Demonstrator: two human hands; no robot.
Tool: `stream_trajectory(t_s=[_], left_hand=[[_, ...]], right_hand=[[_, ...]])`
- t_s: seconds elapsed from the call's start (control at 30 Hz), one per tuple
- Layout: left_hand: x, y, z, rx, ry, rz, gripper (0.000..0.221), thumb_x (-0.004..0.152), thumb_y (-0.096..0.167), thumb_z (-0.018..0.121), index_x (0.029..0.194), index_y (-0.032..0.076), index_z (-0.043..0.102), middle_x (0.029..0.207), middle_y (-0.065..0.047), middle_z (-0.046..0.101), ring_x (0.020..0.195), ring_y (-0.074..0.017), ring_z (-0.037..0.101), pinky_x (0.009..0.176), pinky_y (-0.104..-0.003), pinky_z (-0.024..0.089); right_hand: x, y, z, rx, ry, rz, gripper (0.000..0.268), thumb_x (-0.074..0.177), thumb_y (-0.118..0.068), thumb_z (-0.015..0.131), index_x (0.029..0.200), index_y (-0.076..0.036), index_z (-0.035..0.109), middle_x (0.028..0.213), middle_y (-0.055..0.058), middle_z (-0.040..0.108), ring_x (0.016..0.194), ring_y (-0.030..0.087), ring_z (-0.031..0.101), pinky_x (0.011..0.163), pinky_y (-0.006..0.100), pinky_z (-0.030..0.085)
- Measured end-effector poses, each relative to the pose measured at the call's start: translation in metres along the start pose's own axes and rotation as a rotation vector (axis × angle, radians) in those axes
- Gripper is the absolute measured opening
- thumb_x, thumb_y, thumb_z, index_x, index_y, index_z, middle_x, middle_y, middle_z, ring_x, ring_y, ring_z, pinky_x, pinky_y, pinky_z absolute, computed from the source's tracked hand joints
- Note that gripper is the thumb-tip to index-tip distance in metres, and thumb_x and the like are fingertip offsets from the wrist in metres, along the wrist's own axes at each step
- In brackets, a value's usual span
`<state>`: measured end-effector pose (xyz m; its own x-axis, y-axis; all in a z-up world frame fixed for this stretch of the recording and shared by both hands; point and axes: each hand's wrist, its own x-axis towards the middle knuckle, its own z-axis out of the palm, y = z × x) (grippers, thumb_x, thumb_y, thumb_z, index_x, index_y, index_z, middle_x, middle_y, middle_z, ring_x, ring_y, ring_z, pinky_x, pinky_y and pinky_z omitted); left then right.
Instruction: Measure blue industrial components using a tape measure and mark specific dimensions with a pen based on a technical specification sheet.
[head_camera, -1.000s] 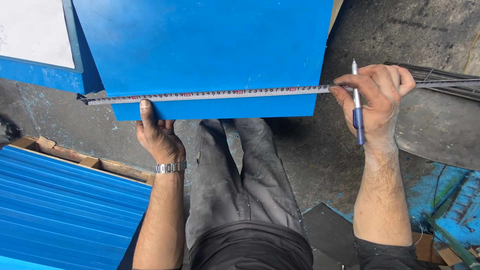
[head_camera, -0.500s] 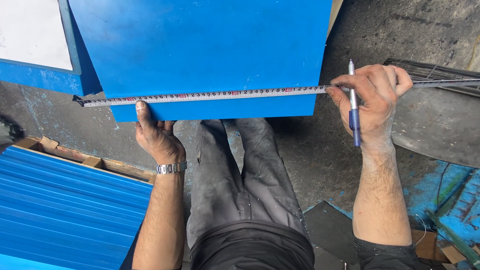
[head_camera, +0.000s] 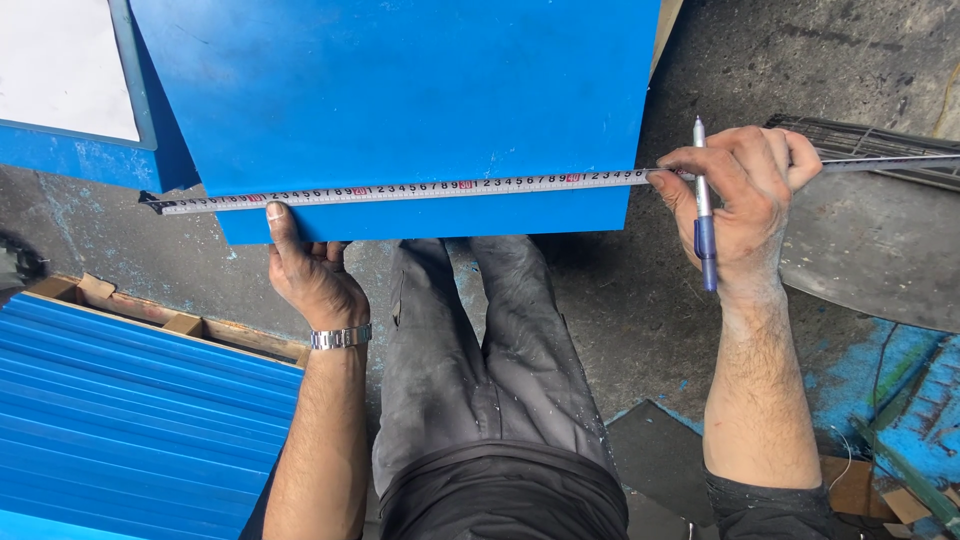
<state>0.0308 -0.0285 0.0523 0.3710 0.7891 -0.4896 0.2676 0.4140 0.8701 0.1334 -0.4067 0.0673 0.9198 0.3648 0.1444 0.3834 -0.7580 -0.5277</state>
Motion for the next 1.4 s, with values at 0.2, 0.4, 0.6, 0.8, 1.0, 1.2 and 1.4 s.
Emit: stream_trajectory(t_s=[0.2,0.4,0.6,0.8,1.0,1.2,1.4], left_hand=[[0.001,-0.001,-0.002,-0.019,-0.031,-0.005,0.064,0.082,0.048,0.07,0.117,-0.003,0.055,0.094,-0.01,0.063,0.075,-0.0183,0.071,0.065,-0.025,0.065],[0.003,-0.003,-0.004,-0.007,-0.04,0.015,0.057,0.084,0.048,0.07,0.112,0.001,0.056,0.085,-0.004,0.059,0.067,-0.0125,0.067,0.058,-0.021,0.062],[0.003,-0.004,-0.005,0.013,-0.019,0.001,0.064,0.081,0.051,0.071,0.113,-0.001,0.055,0.089,-0.007,0.06,0.072,-0.0164,0.07,0.064,-0.025,0.065],[0.006,-0.007,-0.008,0.026,-0.028,0.017,0.06,0.081,0.053,0.072,0.108,0.002,0.053,0.076,0.002,0.053,0.06,-0.0079,0.061,0.053,-0.018,0.059],[0.006,-0.007,-0.007,0.012,-0.023,0.004,0.062,0.081,0.051,0.072,0.111,0.0,0.053,0.082,-0.003,0.058,0.067,-0.0112,0.066,0.063,-0.022,0.063],[0.004,-0.007,-0.006,-0.001,-0.002,-0.011,0.057,0.083,0.048,0.073,0.115,0.003,0.062,0.072,0.004,0.048,0.058,-0.005,0.052,0.051,-0.017,0.05],[-0.003,-0.008,-0.018,0.003,-0.09,-0.129,0.065,0.081,0.049,0.073,0.121,0.002,0.054,0.085,-0.001,0.053,0.067,-0.0075,0.057,0.062,-0.02,0.051]], right_hand=[[0.003,-0.004,-0.003,-0.006,-0.013,0.01,0.024,0.098,-0.027,0.095,0.098,-0.009,0.079,0.097,0.007,0.057,0.097,0.024,0.05,0.112,0.047,0.023],[0.002,-0.003,-0.001,-0.005,-0.001,0.004,0.024,0.099,-0.027,0.095,0.098,-0.009,0.079,0.096,0.007,0.058,0.097,0.024,0.05,0.111,0.047,0.023],[-0.001,0.001,0.001,0.008,-0.002,0.012,0.02,0.095,-0.017,0.098,0.098,-0.009,0.079,0.096,0.007,0.058,0.098,0.024,0.049,0.11,0.047,0.022],[0.0,-0.003,0.0,-0.004,-0.002,0.006,0.021,0.097,-0.02,0.096,0.1,-0.008,0.079,0.097,0.008,0.058,0.097,0.025,0.05,0.11,0.046,0.023],[-0.001,-0.003,0.0,-0.013,0.007,0.001,0.022,0.096,-0.02,0.097,0.1,-0.008,0.078,0.096,0.008,0.058,0.096,0.025,0.051,0.111,0.046,0.025],[-0.005,0.001,0.004,0.026,0.002,0.02,0.021,0.096,-0.012,0.098,0.102,-0.006,0.079,0.099,0.008,0.058,0.097,0.024,0.05,0.113,0.048,0.025],[-0.005,0.006,-0.005,0.055,-0.064,0.036,0.021,0.106,-0.014,0.094,0.106,-0.003,0.077,0.096,0.007,0.059,0.103,0.025,0.053,0.114,0.043,0.028]])
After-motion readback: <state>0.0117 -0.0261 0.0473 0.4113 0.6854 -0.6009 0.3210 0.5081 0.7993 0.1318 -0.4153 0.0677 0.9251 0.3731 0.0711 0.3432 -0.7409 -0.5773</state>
